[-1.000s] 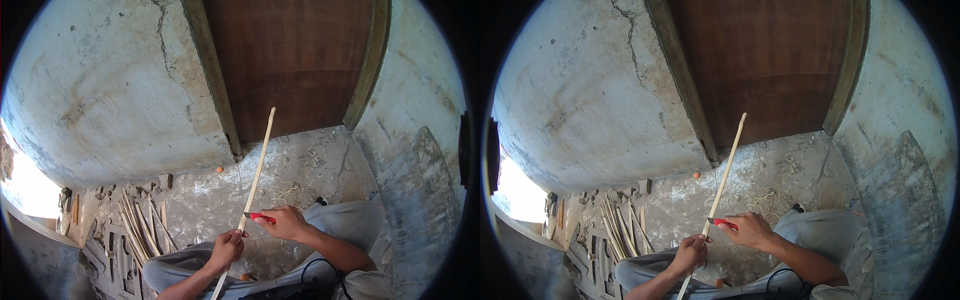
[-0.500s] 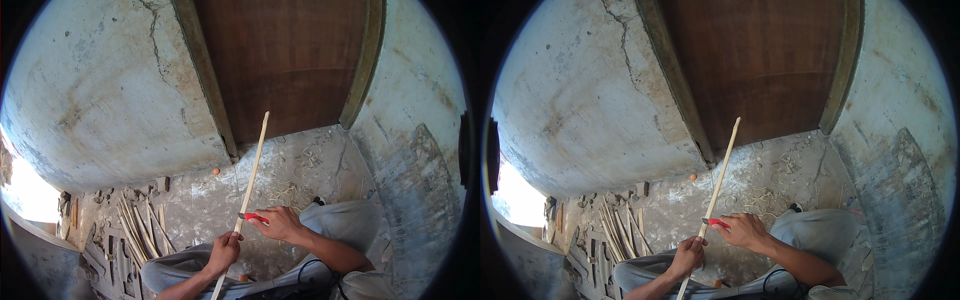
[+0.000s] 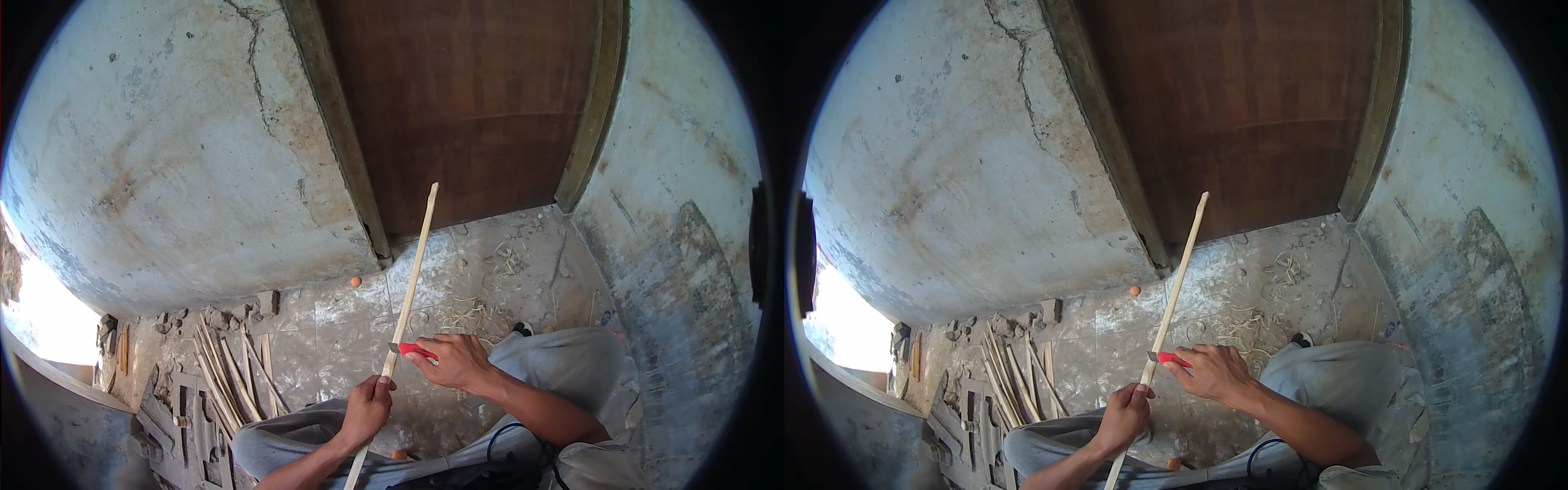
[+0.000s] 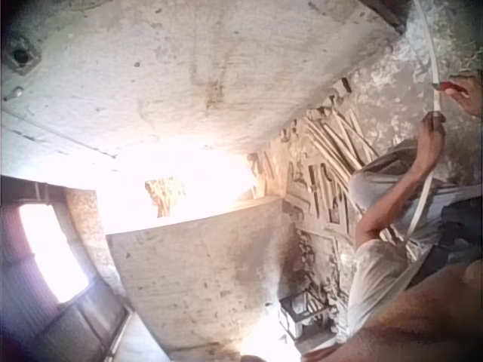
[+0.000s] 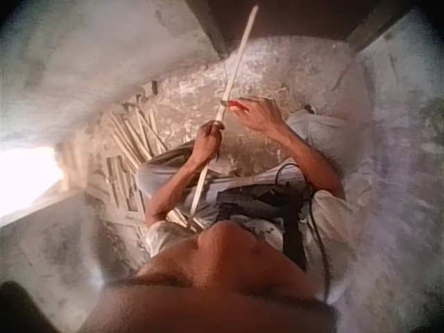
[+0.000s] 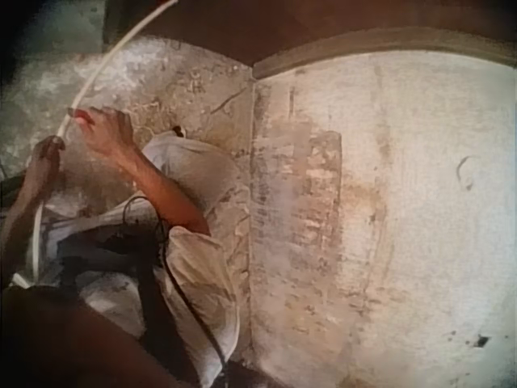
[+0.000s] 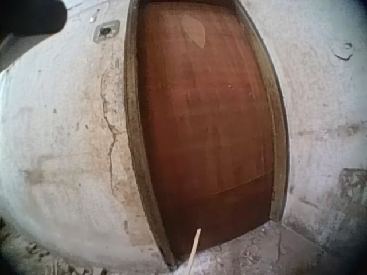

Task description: The person holds a long wooden stick and shaves it using a utility knife.

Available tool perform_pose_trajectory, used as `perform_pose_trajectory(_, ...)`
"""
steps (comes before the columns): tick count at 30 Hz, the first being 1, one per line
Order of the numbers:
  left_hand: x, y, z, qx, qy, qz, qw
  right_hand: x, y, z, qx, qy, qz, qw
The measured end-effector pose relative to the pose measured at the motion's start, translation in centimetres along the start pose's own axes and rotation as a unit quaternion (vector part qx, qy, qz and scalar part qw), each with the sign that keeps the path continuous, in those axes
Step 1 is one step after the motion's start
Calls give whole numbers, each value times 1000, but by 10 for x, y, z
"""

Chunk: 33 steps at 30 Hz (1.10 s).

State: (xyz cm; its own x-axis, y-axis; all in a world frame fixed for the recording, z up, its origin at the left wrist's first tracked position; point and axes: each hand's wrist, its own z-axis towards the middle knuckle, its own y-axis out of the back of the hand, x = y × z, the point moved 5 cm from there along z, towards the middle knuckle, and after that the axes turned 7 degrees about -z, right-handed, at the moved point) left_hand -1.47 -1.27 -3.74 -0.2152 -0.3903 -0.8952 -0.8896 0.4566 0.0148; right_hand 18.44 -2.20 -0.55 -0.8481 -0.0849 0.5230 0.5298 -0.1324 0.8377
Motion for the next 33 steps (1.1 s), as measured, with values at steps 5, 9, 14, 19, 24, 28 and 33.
perform_pose_trajectory(5,4,5,4,-43,-73,82,993,3,2,3,3,3,-15,1000)
perform_pose_trajectory(9,4,3,4,-49,-83,103,990,4,5,4,-37,11,-22,999)
perform_pose_trajectory(14,-12,-1,-3,-68,-116,163,977,4,6,3,-43,3,-37,998)
perform_pose_trajectory(19,-13,0,-3,-73,-129,179,973,5,9,3,-74,9,-35,997)
perform_pose_trajectory(24,-15,0,-4,-69,-130,172,974,4,9,4,-68,11,-37,997)
perform_pose_trajectory(28,-15,-1,-4,-64,-116,164,977,0,5,4,-70,8,-35,997)
perform_pose_trajectory(33,-6,-4,-16,-47,-107,170,978,-34,33,23,-82,-58,-46,994)
